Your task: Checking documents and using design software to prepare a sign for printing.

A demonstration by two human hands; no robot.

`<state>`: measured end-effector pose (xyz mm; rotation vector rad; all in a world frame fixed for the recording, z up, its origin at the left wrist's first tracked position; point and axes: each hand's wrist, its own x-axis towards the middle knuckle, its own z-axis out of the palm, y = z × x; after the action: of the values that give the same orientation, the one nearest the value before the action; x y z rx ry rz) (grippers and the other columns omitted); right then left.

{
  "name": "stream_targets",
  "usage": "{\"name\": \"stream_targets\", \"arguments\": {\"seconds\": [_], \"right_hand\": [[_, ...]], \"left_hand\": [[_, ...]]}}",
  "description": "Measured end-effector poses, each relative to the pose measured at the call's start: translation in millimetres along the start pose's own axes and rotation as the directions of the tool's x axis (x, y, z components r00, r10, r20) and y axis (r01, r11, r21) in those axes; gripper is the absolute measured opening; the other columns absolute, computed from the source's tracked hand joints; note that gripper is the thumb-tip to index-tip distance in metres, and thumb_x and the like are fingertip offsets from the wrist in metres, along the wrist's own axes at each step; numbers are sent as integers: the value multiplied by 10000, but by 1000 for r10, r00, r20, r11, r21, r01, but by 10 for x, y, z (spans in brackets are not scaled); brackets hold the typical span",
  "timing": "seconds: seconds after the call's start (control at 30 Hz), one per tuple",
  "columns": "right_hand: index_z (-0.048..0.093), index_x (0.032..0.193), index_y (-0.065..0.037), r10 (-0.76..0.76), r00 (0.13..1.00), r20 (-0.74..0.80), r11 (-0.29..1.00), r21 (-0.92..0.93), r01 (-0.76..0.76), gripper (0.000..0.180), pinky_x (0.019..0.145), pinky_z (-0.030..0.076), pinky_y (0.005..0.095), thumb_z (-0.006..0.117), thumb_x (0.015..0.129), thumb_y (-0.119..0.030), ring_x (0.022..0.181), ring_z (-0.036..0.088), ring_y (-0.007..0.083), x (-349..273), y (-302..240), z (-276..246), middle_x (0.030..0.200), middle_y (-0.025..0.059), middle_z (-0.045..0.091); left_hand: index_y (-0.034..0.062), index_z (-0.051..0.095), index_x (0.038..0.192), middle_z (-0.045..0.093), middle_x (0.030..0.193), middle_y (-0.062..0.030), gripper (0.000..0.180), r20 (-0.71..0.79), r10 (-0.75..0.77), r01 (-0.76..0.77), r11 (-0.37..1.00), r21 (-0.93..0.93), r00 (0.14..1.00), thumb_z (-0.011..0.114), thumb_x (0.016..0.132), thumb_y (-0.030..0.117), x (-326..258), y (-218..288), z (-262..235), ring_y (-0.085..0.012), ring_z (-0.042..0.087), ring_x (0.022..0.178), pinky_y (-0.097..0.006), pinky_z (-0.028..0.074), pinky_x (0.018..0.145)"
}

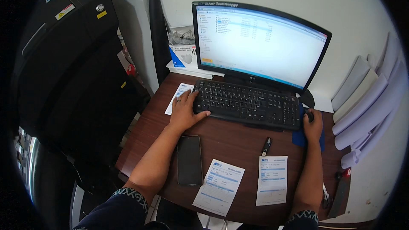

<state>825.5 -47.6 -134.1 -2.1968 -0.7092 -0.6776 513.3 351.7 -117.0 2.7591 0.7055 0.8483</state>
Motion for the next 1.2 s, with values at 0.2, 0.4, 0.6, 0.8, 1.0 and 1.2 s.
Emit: {"name": "stream_targets", "arguments": {"seconds": [0.2,0.4,0.6,0.8,1.0,1.2], "right_hand": [[631,1139,-26,-198,967,-164,978,-95,184,328,980,474,435,683,816,-22,1107,617,374,125,-687,-150,1170,174,651],[578,1213,-57,-402,850,341,897,332,291,410,976,470,463,582,810,18,1129,616,380,31,-2147,290,1180,180,655],[507,1267,-35,-414,759,502,900,351,259,475,1046,412,487,511,803,64,1141,616,361,46,-2695,1100,1146,146,671],[538,1235,-53,-509,757,411,856,337,393,477,1066,389,499,519,781,89,1221,567,353,-4,-2603,1176,1167,137,660],[638,1141,-103,-481,733,481,877,246,413,419,1116,346,534,541,776,77,1320,482,392,-65,-2412,910,1307,137,598],[641,1230,-98,-505,737,450,857,161,489,418,1163,296,539,543,834,-6,1371,449,393,-163,-2447,946,1352,155,591]], "left_hand": [[114,529,1400,593,1268,-128,774,16,138,-136,986,-95,990,845,751,394,67,89,-129,-329,561,1210,-455,352,1075],[112,521,1401,640,1185,-127,624,20,118,-115,988,-99,993,753,842,264,54,30,-145,-305,617,1128,-458,359,1060],[100,483,1424,659,1177,-119,606,-46,75,-83,979,-188,996,560,834,-12,99,-37,-40,-277,630,1129,-476,359,1064],[96,420,1476,675,1207,-99,673,-10,61,-61,966,-250,998,525,826,-45,107,-43,-49,-288,626,1136,-500,329,1102],[89,371,1517,675,1234,-74,704,7,115,-112,976,-189,993,527,842,-35,92,-24,-32,-302,574,1210,-574,271,1134],[78,353,1525,672,1223,-73,691,-31,139,-142,971,-193,990,538,865,-14,99,-31,-24,-303,553,1235,-585,256,1141]]}}
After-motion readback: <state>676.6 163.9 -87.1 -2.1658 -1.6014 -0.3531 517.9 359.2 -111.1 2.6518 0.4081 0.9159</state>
